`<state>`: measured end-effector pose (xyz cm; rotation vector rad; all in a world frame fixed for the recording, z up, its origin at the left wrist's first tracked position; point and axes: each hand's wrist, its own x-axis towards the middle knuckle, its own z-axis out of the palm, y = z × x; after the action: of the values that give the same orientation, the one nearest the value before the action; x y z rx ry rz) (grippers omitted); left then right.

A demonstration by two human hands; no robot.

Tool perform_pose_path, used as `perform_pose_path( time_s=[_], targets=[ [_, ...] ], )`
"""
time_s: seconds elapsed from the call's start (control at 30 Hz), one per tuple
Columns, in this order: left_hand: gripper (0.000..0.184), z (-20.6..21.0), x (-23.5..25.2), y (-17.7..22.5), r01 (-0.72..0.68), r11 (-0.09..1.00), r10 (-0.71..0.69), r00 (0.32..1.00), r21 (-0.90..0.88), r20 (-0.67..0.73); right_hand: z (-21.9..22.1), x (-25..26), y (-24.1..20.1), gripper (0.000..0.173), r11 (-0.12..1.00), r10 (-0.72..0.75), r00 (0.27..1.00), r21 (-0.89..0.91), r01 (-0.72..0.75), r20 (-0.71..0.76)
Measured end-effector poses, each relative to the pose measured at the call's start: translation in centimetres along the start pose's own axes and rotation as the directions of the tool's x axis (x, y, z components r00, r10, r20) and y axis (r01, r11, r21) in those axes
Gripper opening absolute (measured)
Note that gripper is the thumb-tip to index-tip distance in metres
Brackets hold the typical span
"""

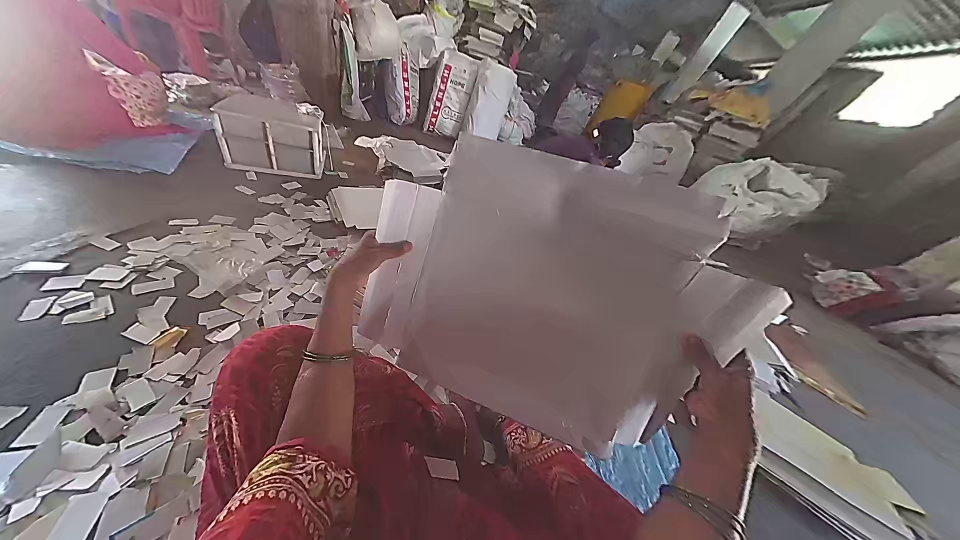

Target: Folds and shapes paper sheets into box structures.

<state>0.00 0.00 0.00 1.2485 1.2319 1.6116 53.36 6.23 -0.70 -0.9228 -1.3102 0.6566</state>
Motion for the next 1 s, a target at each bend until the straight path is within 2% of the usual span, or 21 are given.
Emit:
perform_pose_path(
  time_s=[0.13,0.27,0.33,0.47,0.53,0.67,0.77,0.83,0.9,0.97,1.0],
  targets=[
    [0.036,0.9,-0.1,-0.5,-0.131,0.991,0.134,0.988,0.035,-0.079,0.2,0.2,-0.6,0.070,0.998,0.045,0.998,-0.044,-0.047,-0.041],
    [0.051,2.3,-3.0,-0.2,-0.098,0.990,0.112,0.983,0.103,-0.145,-0.1,0.3,-0.5,0.067,0.997,0.047,0.997,-0.054,-0.049,-0.054],
    [0.052,2.6,-3.6,0.3,-0.116,0.985,0.132,0.984,0.130,-0.122,-0.2,0.5,-0.2,0.060,0.999,0.037,0.997,-0.035,-0.040,-0.071],
    [0.040,2.3,-3.4,0.4,-0.121,0.978,0.128,0.991,0.170,-0.027,-0.8,0.5,-0.2,0.060,0.999,0.023,0.992,0.038,-0.018,-0.126],
    [0.040,1.3,-3.0,-0.3,-0.107,0.980,0.104,0.994,0.167,0.029,-0.8,0.4,-0.7,0.059,0.995,0.005,0.986,0.104,0.012,-0.164],
    [0.051,-0.3,-0.1,-4.0,-0.054,0.997,0.058,0.993,-0.046,0.103,-0.2,0.7,-1.4,0.055,0.959,0.048,0.966,0.284,0.027,-0.255],
    [0.099,1.7,0.8,-5.5,-0.015,0.969,0.074,0.971,-0.248,0.228,1.5,1.2,-1.5,0.056,0.923,0.127,0.952,0.384,-0.010,-0.279],
    [0.118,4.7,0.6,-5.4,-0.013,0.922,0.137,0.946,-0.388,0.293,2.9,1.3,-1.4,0.063,0.913,0.150,0.947,0.407,-0.023,-0.283],
    [0.111,8.4,-0.1,-4.7,0.026,0.863,0.152,0.939,-0.504,0.309,4.6,1.3,-1.6,0.065,0.904,0.151,0.937,0.428,-0.002,-0.316],
    [0.090,11.3,-1.0,-4.5,0.099,0.784,0.115,0.947,-0.612,0.300,6.7,0.9,-1.8,0.064,0.898,0.158,0.922,0.439,0.014,-0.353],
    [0.074,12.9,-1.6,-4.0,0.128,0.756,0.071,0.959,-0.642,0.275,7.6,0.7,-2.0,0.064,0.897,0.159,0.916,0.442,0.021,-0.368]
  ],
)
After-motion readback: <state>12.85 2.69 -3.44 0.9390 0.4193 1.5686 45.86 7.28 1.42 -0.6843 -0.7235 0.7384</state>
